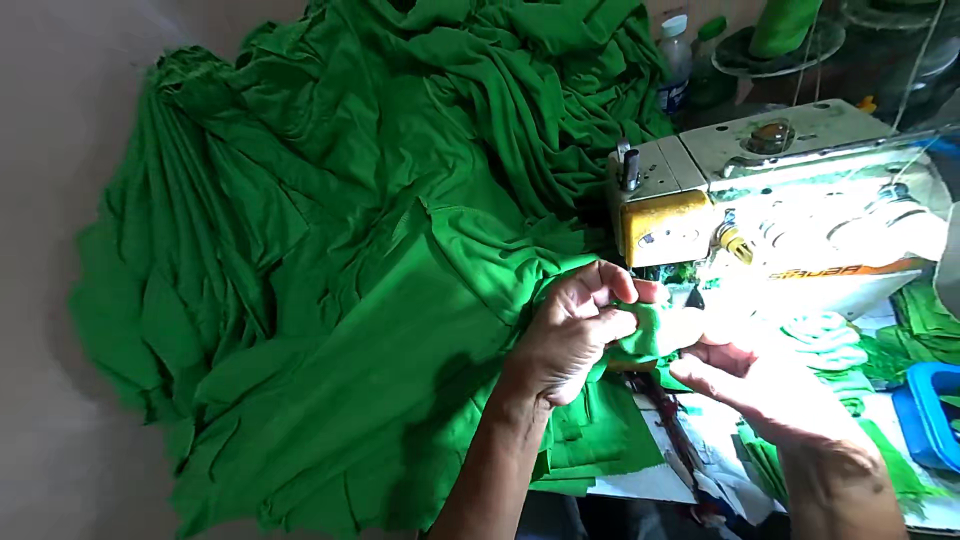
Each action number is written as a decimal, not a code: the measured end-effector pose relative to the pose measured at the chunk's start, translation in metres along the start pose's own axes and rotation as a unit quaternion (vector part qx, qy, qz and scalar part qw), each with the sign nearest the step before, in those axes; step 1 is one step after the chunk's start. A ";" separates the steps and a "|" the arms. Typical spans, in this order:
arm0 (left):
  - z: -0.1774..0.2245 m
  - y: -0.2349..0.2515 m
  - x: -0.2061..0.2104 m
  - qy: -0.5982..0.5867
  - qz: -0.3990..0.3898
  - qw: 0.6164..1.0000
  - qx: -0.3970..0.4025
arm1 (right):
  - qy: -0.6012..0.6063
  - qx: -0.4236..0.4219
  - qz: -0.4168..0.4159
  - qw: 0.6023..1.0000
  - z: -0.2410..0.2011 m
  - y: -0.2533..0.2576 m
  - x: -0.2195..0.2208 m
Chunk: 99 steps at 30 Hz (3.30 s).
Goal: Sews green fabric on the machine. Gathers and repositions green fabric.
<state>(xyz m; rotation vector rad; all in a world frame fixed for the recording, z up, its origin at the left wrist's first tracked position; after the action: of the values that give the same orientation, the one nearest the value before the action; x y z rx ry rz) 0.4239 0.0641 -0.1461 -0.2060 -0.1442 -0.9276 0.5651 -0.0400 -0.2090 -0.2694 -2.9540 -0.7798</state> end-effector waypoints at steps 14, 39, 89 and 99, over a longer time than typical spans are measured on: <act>-0.010 0.040 -0.026 0.610 0.060 0.787 0.070 | 0.396 -0.021 0.174 0.902 0.009 0.002 -0.022; -0.004 -0.013 -0.023 0.496 0.092 0.788 0.353 | -0.097 -0.016 -0.005 0.995 -0.015 0.031 0.013; -0.055 -0.012 -0.012 0.540 0.283 0.727 0.316 | -0.175 -0.183 0.133 0.958 0.024 -0.017 0.033; -0.078 -0.014 0.000 0.490 0.377 0.710 0.336 | -0.250 -0.218 0.160 0.930 0.032 -0.027 0.036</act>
<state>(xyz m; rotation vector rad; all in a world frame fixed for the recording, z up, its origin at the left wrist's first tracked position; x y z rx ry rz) 0.4150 0.0373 -0.2201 0.8799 0.5723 -0.0167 0.5236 -0.0424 -0.2453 -1.0964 -2.9834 -1.4938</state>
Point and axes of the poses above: each hand's wrist, its own y-axis towards the middle knuckle, its own x-axis out of the palm, z = x × y, the point moved 3 cm from there along y, towards the middle knuckle, and after that the axes turned 12 degrees about -x, right-handed, at the moved point
